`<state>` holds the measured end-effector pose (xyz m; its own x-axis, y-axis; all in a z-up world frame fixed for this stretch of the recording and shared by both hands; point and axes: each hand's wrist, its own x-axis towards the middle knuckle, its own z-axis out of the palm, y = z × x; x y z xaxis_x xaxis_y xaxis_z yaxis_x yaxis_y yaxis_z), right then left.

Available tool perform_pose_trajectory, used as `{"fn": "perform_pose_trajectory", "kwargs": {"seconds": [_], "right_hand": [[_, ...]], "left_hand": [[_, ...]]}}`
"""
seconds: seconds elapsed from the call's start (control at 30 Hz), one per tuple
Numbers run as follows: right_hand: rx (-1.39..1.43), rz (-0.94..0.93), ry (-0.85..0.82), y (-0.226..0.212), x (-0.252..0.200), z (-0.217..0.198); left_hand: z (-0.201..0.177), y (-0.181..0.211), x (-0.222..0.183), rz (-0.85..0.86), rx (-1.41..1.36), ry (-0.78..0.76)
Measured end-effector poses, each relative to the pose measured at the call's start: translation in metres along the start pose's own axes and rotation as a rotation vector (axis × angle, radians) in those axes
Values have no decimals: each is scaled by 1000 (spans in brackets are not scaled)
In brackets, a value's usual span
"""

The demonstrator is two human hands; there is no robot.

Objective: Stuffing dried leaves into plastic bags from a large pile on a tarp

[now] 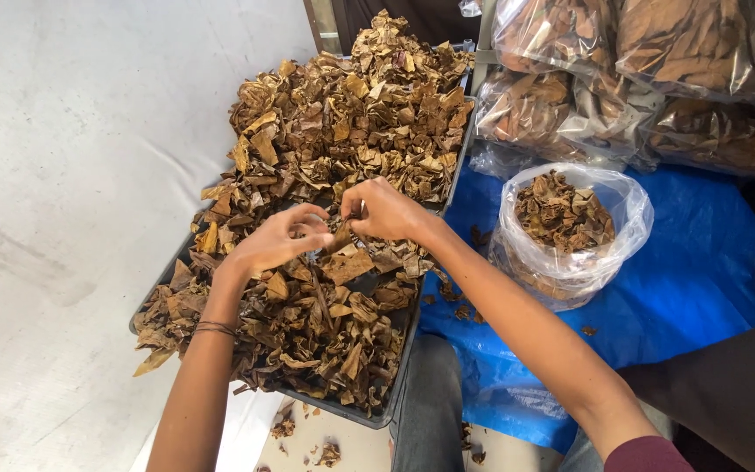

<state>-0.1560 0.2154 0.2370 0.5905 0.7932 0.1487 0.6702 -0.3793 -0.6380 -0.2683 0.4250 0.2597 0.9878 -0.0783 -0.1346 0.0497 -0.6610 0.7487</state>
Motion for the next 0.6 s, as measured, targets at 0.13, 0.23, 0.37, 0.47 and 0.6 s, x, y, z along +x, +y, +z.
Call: {"fn": "perform_pose_trajectory", "kwargs": {"seconds": [0.13, 0.23, 0.37, 0.47, 0.6], "right_hand": [[61, -27, 62, -5, -3, -4], [100, -27, 89, -16, -9, -9], [171, -22, 140, -19, -10, -13], [228, -50, 209, -9, -10, -18], [260, -119, 287, -10, -19, -37]], "left_hand": [[6, 8, 1, -1, 98, -31], [11, 11, 6, 25, 173, -7], [13, 15, 10, 65, 163, 60], [11, 8, 22, 176, 137, 128], [11, 16, 31, 299, 153, 193]]}}
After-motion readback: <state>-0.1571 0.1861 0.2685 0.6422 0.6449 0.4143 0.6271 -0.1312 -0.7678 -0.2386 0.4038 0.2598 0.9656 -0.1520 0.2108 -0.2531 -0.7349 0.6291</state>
